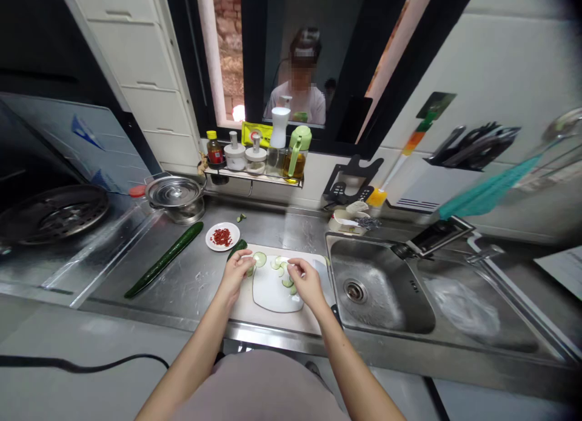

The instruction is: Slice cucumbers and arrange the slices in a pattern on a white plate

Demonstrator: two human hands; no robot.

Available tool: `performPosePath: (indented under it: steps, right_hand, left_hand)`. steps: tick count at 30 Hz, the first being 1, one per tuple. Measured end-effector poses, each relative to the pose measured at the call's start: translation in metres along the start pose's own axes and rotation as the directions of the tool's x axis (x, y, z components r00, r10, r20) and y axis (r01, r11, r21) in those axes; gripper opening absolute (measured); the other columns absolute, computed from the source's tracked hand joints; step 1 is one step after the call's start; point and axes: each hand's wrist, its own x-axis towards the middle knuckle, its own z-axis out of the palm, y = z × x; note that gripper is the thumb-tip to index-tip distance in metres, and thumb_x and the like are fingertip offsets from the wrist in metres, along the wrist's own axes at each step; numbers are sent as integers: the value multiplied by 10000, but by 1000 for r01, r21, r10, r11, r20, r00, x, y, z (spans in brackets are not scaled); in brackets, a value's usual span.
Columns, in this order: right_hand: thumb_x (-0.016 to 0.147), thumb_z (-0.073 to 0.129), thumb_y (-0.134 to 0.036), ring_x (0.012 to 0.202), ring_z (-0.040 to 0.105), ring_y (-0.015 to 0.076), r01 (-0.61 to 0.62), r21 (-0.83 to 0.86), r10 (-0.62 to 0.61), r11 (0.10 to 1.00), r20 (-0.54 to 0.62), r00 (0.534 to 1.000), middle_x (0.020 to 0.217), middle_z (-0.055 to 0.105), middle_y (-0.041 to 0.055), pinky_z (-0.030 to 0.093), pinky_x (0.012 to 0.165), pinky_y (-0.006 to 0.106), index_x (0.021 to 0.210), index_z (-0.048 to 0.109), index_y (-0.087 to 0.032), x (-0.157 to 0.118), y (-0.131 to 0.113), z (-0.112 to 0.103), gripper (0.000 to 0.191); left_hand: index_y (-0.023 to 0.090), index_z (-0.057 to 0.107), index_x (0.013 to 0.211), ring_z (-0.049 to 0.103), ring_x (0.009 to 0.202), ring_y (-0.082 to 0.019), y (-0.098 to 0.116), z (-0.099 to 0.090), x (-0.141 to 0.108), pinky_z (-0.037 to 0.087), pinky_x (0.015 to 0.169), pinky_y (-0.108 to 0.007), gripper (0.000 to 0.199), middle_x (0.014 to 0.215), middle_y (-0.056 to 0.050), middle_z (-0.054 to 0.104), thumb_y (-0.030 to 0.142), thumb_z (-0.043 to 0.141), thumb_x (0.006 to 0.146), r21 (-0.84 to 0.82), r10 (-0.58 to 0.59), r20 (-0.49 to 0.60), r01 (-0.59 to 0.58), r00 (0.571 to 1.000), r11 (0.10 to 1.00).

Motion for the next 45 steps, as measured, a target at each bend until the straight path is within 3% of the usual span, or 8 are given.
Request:
performPosePath:
  steps: [4,8,14,19,25,33,45]
  right_hand:
    - [767,593,-411,723,560,152,23,188,-40,982,90,995,783,648,31,455,703,275,959,680,-168,12,-38,4,321]
    - [763,611,-378,736,564,144,36,266,-95,963,213,972,781,648,21,453,689,265,851,668,-177,11,-53,12,227]
    - [780,585,-374,685,547,136,55,256,-97,965,156,983,725,638,15,457,670,262,751,621,-178,7,-45,16,201]
    - [804,575,-378,713,552,142,115,227,-144,967,116,983,791,666,31,457,678,263,786,638,-183,4,-43,13,206]
    - [820,580,-352,772,585,154,173,219,-204,960,130,970,826,681,41,448,656,250,805,658,-191,-4,-42,12,180]
    - [815,580,-348,723,574,142,164,186,-186,969,106,977,794,676,30,440,637,247,785,641,-191,-11,-31,14,171]
    - [795,588,-384,682,560,133,68,220,-96,973,121,988,718,651,13,448,654,252,732,629,-182,-14,-9,13,216]
  left_hand:
    - [177,584,956,448,514,-38,20,9,-14,251,485,-169,489,682,52,598,328,796,542,-81,11,136,0,991,997]
    - [176,597,927,504,553,-59,21,13,-19,321,540,-181,452,657,49,593,296,805,543,-68,26,219,-12,975,998]
    - [159,616,947,495,536,-65,12,11,-23,342,555,-186,469,589,47,575,403,794,588,5,85,145,-87,986,996]
    - [132,609,1113,355,418,-38,14,14,-30,150,430,-181,629,634,-22,651,589,679,686,43,-85,208,78,974,996]
    - [194,609,1155,468,539,-51,20,21,-34,194,447,-152,600,823,-39,691,464,753,639,34,-117,203,112,972,993]
    - [209,623,1121,413,519,-38,18,27,-34,163,449,-163,610,651,64,524,338,805,553,-47,-45,171,54,984,997]
    - [197,602,1134,416,514,-30,4,33,-31,231,471,-167,655,746,34,614,330,818,530,-61,-19,210,33,978,998]
